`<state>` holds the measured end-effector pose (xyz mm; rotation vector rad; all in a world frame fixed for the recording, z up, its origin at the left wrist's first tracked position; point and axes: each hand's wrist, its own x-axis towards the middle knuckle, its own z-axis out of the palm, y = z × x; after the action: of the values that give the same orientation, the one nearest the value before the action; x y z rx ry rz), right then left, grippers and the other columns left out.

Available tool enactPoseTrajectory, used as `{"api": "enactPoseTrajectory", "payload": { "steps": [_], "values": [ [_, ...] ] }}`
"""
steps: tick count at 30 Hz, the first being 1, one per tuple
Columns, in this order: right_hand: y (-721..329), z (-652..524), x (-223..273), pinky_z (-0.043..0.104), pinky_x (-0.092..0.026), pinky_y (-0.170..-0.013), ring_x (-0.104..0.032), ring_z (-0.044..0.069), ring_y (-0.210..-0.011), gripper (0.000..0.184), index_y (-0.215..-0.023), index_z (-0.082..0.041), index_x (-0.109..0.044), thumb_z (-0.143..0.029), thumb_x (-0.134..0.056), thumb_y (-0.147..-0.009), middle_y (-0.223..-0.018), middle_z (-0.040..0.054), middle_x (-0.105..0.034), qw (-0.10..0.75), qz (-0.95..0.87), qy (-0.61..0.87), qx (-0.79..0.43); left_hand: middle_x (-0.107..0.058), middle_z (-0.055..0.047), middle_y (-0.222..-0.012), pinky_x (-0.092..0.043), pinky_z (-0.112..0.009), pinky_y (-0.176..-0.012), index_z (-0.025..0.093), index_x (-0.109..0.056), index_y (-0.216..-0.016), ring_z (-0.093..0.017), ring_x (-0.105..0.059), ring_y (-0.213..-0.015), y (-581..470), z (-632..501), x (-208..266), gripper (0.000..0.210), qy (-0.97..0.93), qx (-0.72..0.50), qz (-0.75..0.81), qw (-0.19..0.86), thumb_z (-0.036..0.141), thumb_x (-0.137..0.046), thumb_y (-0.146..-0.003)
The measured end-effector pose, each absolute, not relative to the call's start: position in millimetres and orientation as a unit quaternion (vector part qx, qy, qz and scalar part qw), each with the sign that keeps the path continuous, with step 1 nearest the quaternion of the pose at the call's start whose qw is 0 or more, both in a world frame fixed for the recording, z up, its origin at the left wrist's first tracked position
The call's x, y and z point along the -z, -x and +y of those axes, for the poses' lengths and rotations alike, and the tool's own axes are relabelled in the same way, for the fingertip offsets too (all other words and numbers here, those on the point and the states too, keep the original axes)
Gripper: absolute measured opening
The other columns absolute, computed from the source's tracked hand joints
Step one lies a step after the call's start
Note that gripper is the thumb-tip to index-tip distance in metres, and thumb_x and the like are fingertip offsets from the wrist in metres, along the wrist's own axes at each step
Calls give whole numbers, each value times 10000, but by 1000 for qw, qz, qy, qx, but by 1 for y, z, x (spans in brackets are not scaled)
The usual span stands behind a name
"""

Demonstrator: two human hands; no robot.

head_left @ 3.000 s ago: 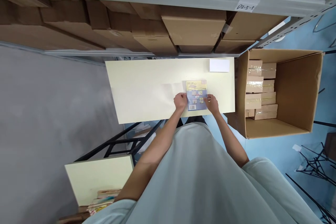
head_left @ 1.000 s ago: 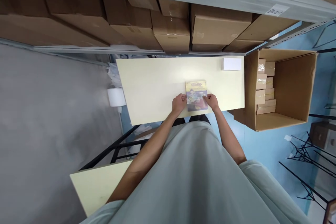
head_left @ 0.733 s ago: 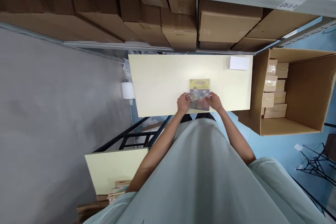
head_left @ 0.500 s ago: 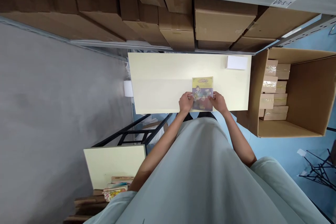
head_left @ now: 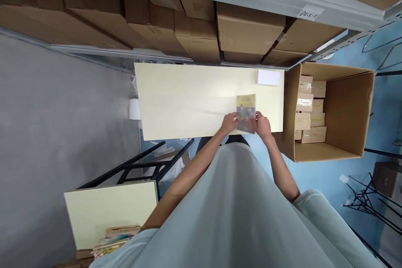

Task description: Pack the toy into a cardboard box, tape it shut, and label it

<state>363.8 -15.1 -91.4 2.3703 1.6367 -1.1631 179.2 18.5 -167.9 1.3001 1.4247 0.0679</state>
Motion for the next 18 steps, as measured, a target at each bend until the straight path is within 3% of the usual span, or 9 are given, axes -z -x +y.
{"api": "enactPoseTrajectory", "payload": {
  "steps": [5, 9, 12, 18],
  "values": [
    [-315, -23, 83, 376, -552, -921, -760, 272, -990, 373, -1421, -241, -608, -408, -569, -1090, -1257, 136, -779, -27, 548, -747, 377, -720, -90, -1461, -532, -361, -1154, 214, -751, -1312, -250, -648, -1382, -150, 15, 149, 323, -548, -92, 606, 570, 262, -609, -1027],
    [-290, -19, 82, 358, -569, -930, -785, 230, -976, 388, -1422, -260, -640, -466, -564, -1103, -1390, 118, -737, -75, 550, -717, 421, -776, -75, -1314, -580, -319, -1020, 223, -719, -1281, -208, -724, -1188, -113, 9, 135, 354, -496, -170, 617, 588, 400, -467, -1106],
    [-290, -14, 92, 353, -569, -952, -791, 230, -1016, 350, -1366, -251, -673, -457, -556, -1108, -1360, 107, -759, -73, 523, -729, 435, -798, -63, -1188, -570, -298, -963, 213, -713, -1200, -197, -738, -1065, -87, 12, 139, 294, -504, -131, 644, 561, 375, -504, -1071],
    [-298, -7, 134, 355, -558, -1018, -760, 236, -1175, 365, -1393, -220, -629, -413, -593, -1086, -1322, 112, -784, 12, 466, -763, 448, -781, -109, -1033, -546, -347, -934, 212, -732, -990, -256, -726, -1014, -63, 28, 167, 247, -561, 13, 678, 475, 262, -493, -1026]
  ]
}}
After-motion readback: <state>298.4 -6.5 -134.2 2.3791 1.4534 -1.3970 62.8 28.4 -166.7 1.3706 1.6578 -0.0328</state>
